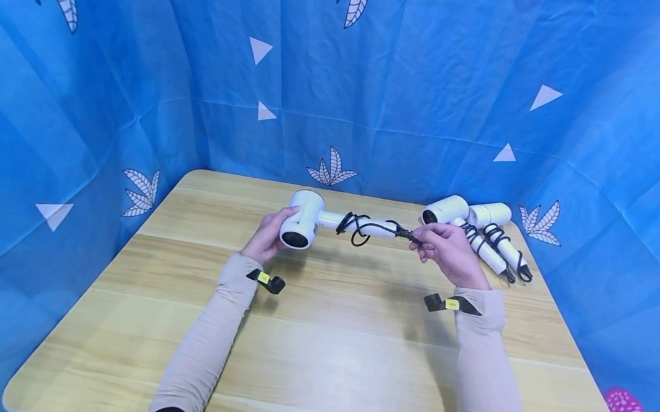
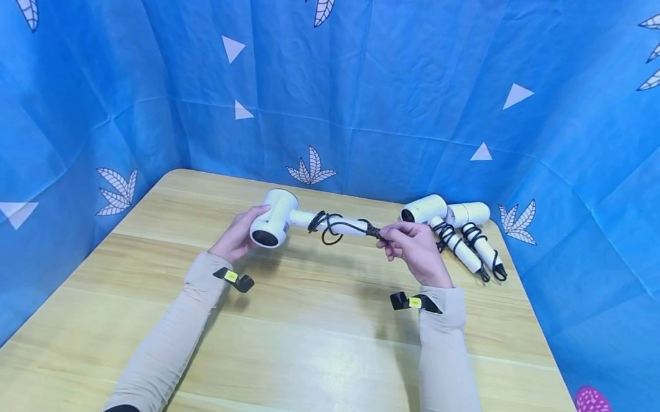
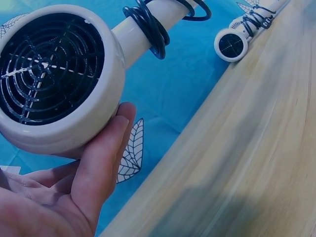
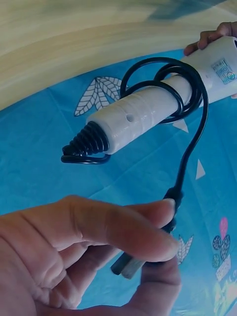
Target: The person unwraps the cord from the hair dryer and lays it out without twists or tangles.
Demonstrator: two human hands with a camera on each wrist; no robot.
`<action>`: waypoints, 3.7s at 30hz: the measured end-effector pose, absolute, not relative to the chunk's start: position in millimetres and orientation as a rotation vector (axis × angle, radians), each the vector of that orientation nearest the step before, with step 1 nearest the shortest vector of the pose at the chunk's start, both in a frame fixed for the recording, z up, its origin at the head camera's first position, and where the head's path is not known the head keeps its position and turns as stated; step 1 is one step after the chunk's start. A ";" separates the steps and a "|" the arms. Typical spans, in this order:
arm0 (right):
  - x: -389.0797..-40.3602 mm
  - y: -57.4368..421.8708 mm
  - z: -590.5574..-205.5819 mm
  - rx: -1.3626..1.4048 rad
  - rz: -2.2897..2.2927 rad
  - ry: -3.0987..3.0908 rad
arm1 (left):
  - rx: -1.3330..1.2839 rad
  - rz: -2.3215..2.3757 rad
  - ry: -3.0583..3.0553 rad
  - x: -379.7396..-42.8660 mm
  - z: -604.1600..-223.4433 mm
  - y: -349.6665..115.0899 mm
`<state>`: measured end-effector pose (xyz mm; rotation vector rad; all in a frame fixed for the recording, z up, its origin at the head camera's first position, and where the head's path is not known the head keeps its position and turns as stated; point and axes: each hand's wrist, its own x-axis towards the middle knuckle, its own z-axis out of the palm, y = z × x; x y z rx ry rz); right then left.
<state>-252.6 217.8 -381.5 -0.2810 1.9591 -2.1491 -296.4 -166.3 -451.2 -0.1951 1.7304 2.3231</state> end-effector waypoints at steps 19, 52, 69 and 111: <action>-258.9 222.7 -395.6 -0.486 -1.736 2.056 | -0.172 2.325 1.725 -295.8 -448.3 -167.0; -275.0 238.7 -426.1 -0.300 -1.619 2.077 | -0.187 2.332 1.720 -294.8 -443.0 -168.1; -277.8 240.7 -427.6 -0.155 -1.610 2.185 | -0.161 2.334 1.714 -294.9 -443.8 -168.9; -276.2 247.1 -418.6 0.079 -1.943 2.181 | -0.129 2.314 1.729 -295.9 -446.5 -167.6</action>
